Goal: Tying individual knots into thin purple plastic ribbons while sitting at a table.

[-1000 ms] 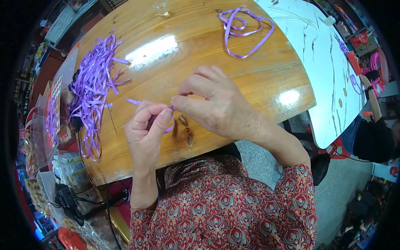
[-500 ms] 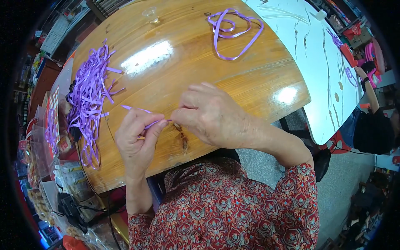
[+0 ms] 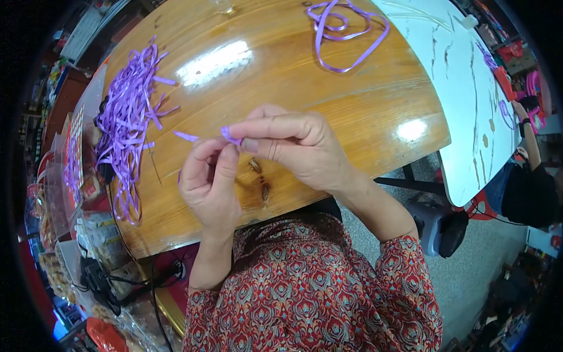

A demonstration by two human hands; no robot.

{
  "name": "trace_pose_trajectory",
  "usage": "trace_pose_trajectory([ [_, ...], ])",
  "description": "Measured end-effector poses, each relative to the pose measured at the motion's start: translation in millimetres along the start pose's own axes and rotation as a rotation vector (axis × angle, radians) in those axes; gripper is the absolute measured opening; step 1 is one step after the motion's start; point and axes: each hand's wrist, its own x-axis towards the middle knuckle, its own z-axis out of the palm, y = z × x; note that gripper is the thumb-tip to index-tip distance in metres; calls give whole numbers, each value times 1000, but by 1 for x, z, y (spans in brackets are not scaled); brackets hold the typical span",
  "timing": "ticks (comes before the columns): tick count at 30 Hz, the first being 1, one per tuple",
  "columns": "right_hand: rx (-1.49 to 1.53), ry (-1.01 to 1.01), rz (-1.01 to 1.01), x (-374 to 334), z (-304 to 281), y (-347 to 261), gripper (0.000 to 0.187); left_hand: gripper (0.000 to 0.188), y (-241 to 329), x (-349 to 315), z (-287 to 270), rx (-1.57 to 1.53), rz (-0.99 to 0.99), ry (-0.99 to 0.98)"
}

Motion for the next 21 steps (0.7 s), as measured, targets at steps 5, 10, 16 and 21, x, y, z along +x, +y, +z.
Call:
trace_pose_trajectory([
  [5,-637,-65,-261,3,-1,-6,23,17,2,-3,-6,19,-46,-16],
  [10,-861,-52,-388,4,4,-6,25,15,1,-3,-5,-30,-54,-14],
  [16,-854,2,-347,3,13,-4,26,13,5,-2,-8,-22,-93,8],
  [21,-336,-55,87,0,9,-3,19,9,10,-5,-14,-274,-210,-15],
])
